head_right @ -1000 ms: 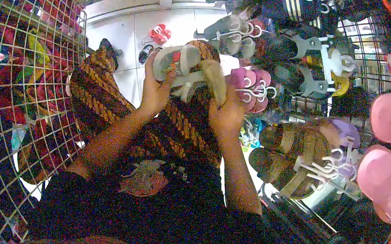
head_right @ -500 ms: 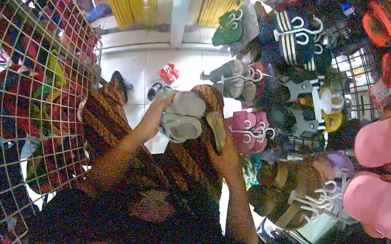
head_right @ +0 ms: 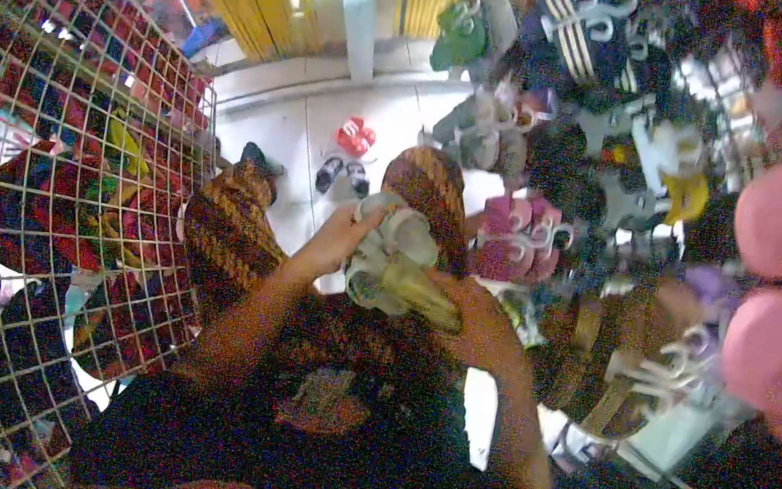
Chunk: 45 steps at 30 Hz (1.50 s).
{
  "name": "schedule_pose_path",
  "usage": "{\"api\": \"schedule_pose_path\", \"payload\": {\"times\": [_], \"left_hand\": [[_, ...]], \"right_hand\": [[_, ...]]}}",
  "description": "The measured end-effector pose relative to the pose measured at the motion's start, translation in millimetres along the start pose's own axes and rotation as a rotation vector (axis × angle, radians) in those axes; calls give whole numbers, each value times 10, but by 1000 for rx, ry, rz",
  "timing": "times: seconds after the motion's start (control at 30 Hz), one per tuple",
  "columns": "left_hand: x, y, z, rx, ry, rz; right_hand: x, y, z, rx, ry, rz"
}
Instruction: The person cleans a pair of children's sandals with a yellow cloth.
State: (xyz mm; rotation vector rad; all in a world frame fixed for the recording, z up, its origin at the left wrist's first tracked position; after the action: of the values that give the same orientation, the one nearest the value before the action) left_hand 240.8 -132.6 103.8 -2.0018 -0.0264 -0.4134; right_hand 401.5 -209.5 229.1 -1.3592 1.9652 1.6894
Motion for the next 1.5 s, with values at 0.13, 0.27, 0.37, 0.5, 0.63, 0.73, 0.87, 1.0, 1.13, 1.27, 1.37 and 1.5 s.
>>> {"api": "schedule_pose_path", "payload": {"times": [0.13, 0.27, 0.37, 0.5, 0.63, 0.73, 0.87, 1.0, 1.13, 1.27, 1.37, 1.5], "left_hand": [[262, -11, -172, -35, 58, 103], [520, -132, -289, 228, 91, 244], [566, -69, -366, 191, 55, 258], [497, 55, -359, 157, -40, 278], [466, 48, -407, 157, -114, 322], [470, 28, -464, 167, -97, 328], [385, 151, -543, 49, -144, 254], [350, 191, -593, -20, -152, 210], [422, 277, -599, -57, -53, 177], [428, 231, -642, -111, -36, 105], [414, 200, -688, -228, -100, -73], [344, 285, -640, -191, -136, -22]], "right_hand": [[99, -29, -182, -59, 16, 128], [262, -98, -408, 189, 298, 20], [308, -182, -585, 61, 270, 162], [272, -281, -729, 181, 410, 230], [372, -330, -675, 157, 242, 181], [422, -313, -640, 141, 192, 234], [482, -392, -783, 205, 342, 258], [416, -412, -806, 218, 394, 253], [530, -422, -653, 225, 342, 211], [544, -254, -500, 113, 250, 245], [456, -242, -539, 140, 311, 246], [400, -343, -637, 198, 368, 187]]}}
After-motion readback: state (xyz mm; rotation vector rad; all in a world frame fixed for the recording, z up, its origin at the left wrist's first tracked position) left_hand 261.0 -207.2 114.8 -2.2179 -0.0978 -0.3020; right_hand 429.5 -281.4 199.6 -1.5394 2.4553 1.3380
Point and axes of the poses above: each hand's wrist, its own z-axis towards the middle knuckle, its own x-axis out of the palm, y = z × x, the point moved 10 cm from there along z, towards the middle knuckle, and after that the axes turned 6 degrees about -y, right-handed, at the moved point
